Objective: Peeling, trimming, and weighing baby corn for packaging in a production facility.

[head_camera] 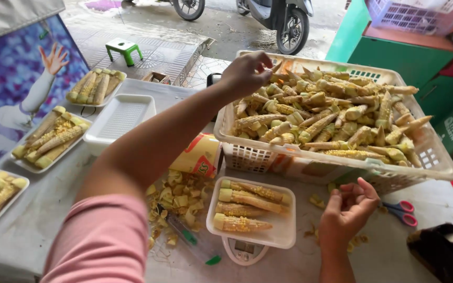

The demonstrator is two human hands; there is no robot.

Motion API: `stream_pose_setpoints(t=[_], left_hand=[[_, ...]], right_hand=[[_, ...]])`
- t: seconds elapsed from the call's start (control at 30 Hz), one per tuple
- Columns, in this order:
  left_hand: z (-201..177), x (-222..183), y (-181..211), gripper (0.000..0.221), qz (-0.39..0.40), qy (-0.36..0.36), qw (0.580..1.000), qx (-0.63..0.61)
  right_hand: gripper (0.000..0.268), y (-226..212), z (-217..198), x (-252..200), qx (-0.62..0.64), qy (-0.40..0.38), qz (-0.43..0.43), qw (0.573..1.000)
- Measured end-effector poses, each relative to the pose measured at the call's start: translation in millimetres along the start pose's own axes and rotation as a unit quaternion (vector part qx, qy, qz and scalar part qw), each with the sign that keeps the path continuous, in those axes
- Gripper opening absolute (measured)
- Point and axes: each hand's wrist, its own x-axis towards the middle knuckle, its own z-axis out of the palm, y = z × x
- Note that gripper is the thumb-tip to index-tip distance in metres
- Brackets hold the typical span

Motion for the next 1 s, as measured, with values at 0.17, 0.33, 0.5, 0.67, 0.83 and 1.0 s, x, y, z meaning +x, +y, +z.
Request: stream_pose_setpoints(t=[0.17,0.33,0.5,0.67,0.83,1.0], left_hand=[[64.3,91.0,-49.7,0.010,-0.039,-0.152,0.854,0.496],[91.5,91.8,-56.7,0.024,-0.052,-0.246,0.862,0.440],[96.1,79.5,-52.6,0.061,-0.114,-0.272,0.888,0.352],[92.6,77.5,-48.0,0.052,-0.124,-0.275,0.891,0.339],[99.8,75.5,-47.5,0.042,0.020,-0.136,0.936,0.325],[108.9,66.4,-15.8,0.032,0.356,0.057,0.915,0.180]], right_hand=[[0.038,14.3,1.9,-0.9,-0.029,0.011,-0.011,0.999],[0.030,10.6,4.0,-6.4,-0.016,-0.001,0.010,1.000],[0.025,14.9,2.2,-7.8,0.000,0.000,0.023,1.000],[0.025,15.6,2.1,-10.7,0.004,-0.014,0.025,1.000],[0.025,8.2,1.6,-10.4,0.016,-0.005,0.025,1.000],[0.025,5.8,1.7,-11.2,0.013,-0.006,0.024,1.000]])
